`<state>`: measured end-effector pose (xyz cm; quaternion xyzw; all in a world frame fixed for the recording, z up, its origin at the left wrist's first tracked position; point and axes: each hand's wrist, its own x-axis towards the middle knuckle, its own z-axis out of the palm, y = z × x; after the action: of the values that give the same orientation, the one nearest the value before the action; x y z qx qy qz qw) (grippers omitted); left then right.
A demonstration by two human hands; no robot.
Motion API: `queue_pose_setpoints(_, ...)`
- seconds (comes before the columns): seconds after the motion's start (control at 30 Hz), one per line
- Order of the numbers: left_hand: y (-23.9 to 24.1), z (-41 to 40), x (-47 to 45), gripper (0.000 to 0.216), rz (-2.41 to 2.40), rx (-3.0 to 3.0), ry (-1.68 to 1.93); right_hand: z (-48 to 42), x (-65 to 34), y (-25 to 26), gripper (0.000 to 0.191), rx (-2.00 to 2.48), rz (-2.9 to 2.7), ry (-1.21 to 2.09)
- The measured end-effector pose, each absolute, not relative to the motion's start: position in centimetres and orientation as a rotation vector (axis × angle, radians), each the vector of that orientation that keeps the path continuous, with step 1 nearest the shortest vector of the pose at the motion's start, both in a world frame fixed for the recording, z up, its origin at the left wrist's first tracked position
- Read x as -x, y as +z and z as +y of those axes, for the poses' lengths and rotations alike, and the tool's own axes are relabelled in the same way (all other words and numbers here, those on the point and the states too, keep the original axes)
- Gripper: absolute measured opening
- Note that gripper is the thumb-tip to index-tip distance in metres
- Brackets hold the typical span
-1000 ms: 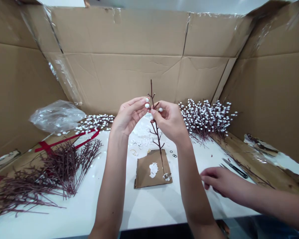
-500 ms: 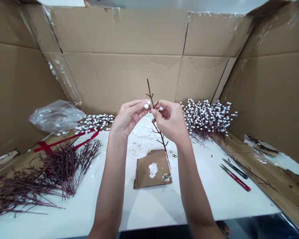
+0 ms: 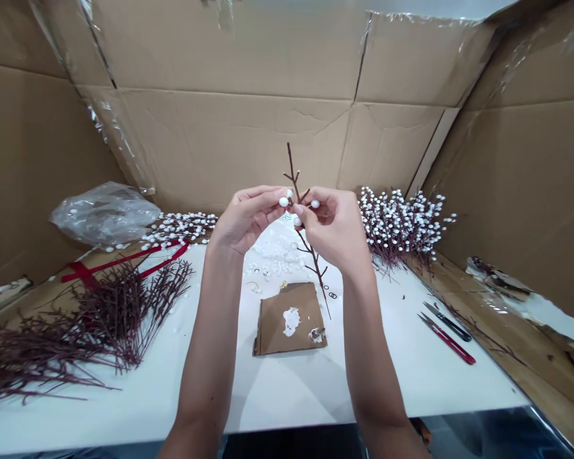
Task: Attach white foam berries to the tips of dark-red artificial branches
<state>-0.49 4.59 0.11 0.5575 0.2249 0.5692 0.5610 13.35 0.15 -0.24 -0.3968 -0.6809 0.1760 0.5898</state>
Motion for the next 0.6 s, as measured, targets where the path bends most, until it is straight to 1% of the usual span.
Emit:
queue_pose_setpoints(0.27,0.01,5.03,0.74,0.005,0.476,-1.35,1.286,-0.1,-13.37,-0.17,0.013,0.93,-1.615,0.422)
queue_pose_setpoints(0.6,0.02,4.53,1.34,0.009,0.541,-1.341,1.258,-0.41,-13.23,-0.31,0.013,1.027,-1.674,0.4)
